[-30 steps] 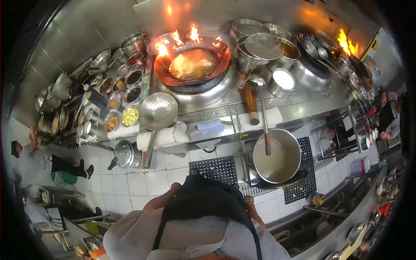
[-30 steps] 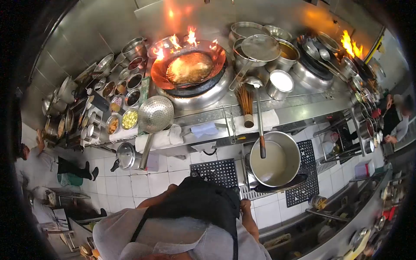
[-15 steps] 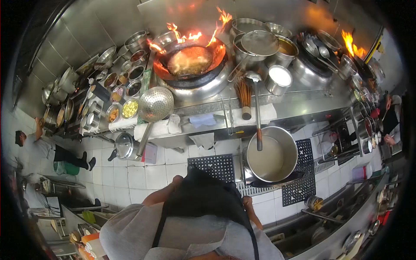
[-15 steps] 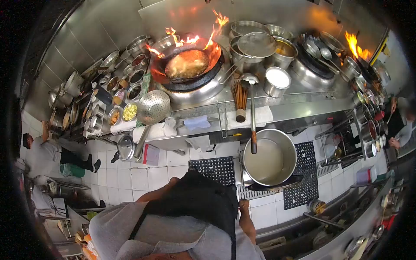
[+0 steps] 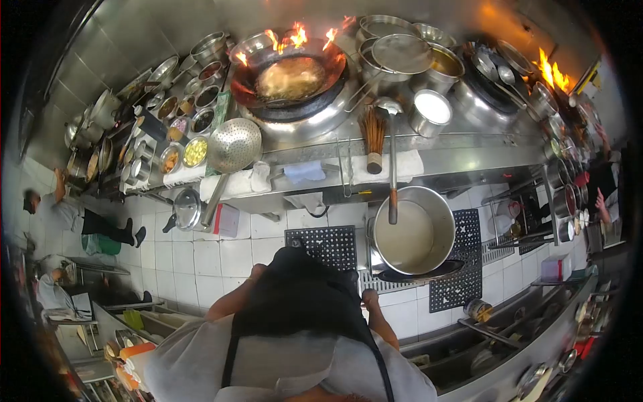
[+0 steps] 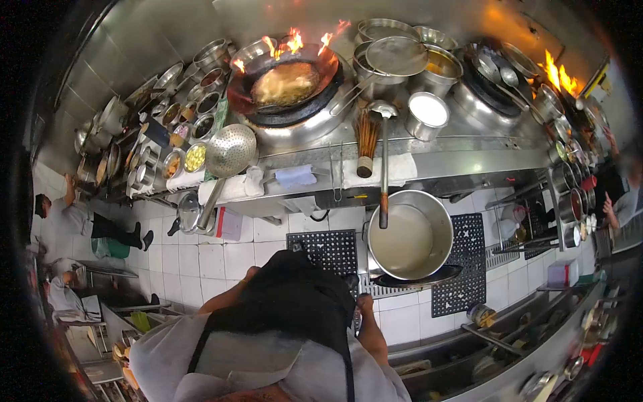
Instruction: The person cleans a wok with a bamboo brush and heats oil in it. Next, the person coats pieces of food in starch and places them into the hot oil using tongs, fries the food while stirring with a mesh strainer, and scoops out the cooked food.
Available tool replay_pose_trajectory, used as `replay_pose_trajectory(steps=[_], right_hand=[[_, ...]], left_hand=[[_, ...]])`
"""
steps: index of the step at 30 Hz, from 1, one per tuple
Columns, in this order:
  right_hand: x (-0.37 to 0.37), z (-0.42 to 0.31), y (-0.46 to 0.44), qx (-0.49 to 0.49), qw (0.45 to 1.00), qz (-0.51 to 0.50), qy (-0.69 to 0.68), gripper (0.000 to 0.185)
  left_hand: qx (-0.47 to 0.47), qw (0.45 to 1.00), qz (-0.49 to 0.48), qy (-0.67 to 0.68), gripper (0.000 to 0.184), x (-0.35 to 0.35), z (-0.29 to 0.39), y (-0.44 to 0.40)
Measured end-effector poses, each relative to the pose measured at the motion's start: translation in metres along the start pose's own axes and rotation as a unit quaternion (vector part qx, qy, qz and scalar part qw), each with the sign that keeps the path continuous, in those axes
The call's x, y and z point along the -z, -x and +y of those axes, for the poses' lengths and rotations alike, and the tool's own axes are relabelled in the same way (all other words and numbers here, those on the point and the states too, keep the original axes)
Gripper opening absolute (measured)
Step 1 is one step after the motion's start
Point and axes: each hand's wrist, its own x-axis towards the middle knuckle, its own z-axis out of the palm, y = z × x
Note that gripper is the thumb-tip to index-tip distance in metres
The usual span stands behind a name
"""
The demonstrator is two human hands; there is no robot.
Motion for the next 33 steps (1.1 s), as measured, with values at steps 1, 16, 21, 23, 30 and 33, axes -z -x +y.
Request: replay_pose_trajectory(steps=[1, 16, 21, 23, 30, 33], right_hand=[[-0.011, 0.007, -0.021, 0.011, 1.000, 0.028, -0.003, 0.017], [0.432, -0.133, -0.183, -0.168, 0.835, 0.436, -0.289, 0.053], [0.441, -0.135, -0.200, -0.241, 0.841, 0.375, -0.307, 0.067], [0.447, -0.138, -0.204, -0.255, 0.847, 0.352, -0.307, 0.062], [0.453, -0.153, -0.205, -0.288, 0.867, 0.317, -0.255, 0.035], [0.448, -0.147, -0.208, -0.269, 0.861, 0.350, -0.253, 0.032]], left_hand=[[0.002, 1.000, 0.000, -0.001, 0.025, -0.001, -0.002, 0.004], [-0.007, 0.999, -0.024, 0.037, 0.025, -0.048, -0.058, -0.038], [-0.088, 0.995, 0.029, 0.038, 0.021, -0.049, -0.086, -0.066], [-0.075, 0.996, 0.006, 0.043, 0.016, -0.040, -0.087, -0.069], [-0.059, 0.993, -0.054, 0.089, 0.015, -0.018, -0.114, -0.048], [0.017, 0.963, -0.075, 0.257, 0.020, -0.037, -0.129, -0.041]])
